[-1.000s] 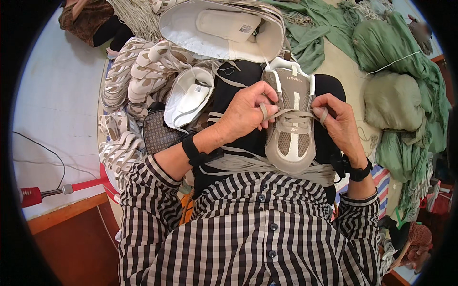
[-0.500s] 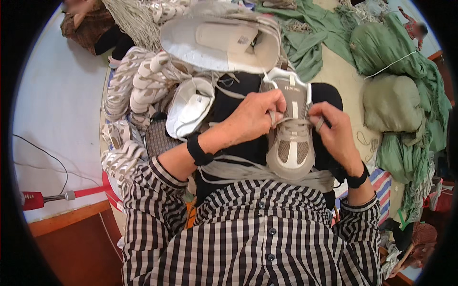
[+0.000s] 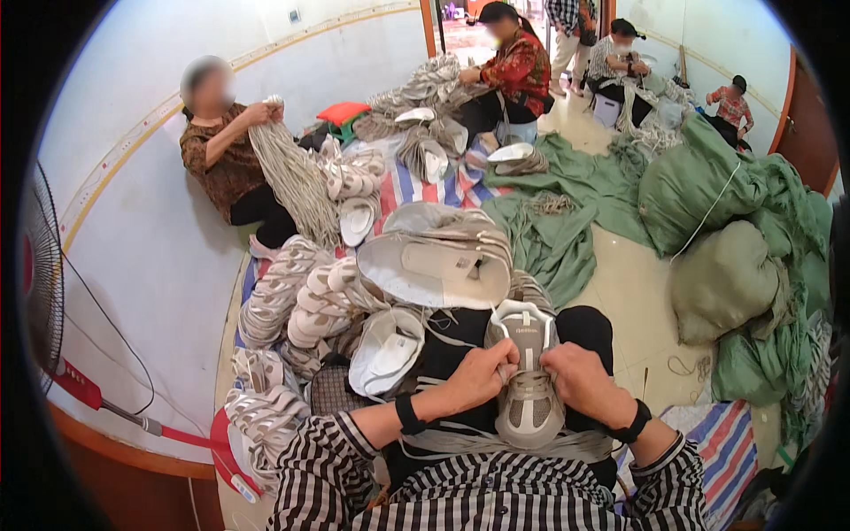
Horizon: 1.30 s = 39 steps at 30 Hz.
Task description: The recorder is lacing and adjusting the laces on a beige and white sneaker in a shoe manufacturing environment.
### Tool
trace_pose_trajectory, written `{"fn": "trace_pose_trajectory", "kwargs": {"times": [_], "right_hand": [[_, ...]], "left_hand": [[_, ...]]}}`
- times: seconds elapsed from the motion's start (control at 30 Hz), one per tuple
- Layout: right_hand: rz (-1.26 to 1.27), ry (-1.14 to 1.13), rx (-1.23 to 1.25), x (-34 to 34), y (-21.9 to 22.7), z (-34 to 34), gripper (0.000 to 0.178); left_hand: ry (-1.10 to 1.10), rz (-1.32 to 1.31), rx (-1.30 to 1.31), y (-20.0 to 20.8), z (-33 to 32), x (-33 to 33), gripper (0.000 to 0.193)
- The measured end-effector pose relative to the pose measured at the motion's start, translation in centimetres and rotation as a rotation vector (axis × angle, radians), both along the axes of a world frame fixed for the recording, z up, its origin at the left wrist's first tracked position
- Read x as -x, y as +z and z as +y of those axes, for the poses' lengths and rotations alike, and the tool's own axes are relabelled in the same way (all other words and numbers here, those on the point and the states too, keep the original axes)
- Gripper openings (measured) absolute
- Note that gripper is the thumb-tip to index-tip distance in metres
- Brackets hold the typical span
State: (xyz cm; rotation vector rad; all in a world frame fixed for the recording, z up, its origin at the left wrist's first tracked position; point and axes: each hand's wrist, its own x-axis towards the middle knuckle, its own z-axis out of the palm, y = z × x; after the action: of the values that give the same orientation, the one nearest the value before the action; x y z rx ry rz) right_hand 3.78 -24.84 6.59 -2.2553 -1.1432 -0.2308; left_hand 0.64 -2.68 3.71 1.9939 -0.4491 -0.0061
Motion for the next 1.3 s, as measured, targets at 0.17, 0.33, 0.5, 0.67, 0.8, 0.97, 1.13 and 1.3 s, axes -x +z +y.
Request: {"fn": "trace_pose_trajectory", "kwargs": {"times": [0.17, 0.33, 0.5, 0.67, 0.8, 0.97, 1.13, 1.3], "right_hand": [[0.318, 0.12, -0.077, -1.0, 1.4, 0.1, 0.017], [-0.001, 0.016, -0.048, -2.6, 3.4, -3.2, 0.026], [-0.134, 0.156, 0.073, -2.1, 5.6, 0.9, 0.017], [-0.294, 0.316, 0.425, -3.3, 5.2, 1.6, 0.016], [-0.176, 0.455, 0.545, -4.5, 5.8, 1.1, 0.015], [-0.031, 0.572, 0.629, -5.5, 7.0, 1.2, 0.019], [0.081, 0.502, 0.723, -5.8, 7.3, 1.1, 0.023], [0.084, 0.502, 0.686, -6.0, 6.5, 0.7, 0.023]], "left_hand": [[-0.054, 0.103, -0.095, 1.0, 2.1, 0.6, 0.02], [-0.096, -0.454, -0.51, 2.6, 3.6, -1.0, 0.039], [-0.222, -0.651, -0.523, 2.8, 2.0, -2.6, 0.033], [-0.299, -0.615, -0.554, 2.7, 2.2, -3.7, 0.029], [-0.508, -0.451, -0.624, 3.5, 2.3, -4.4, 0.021], [-0.616, -0.269, -0.794, 1.8, 1.4, -6.2, 0.016], [-0.651, -0.23, -0.784, 2.7, 1.3, -6.5, 0.016], [-0.669, -0.198, -0.801, 3.9, 1.2, -6.5, 0.017]]}}
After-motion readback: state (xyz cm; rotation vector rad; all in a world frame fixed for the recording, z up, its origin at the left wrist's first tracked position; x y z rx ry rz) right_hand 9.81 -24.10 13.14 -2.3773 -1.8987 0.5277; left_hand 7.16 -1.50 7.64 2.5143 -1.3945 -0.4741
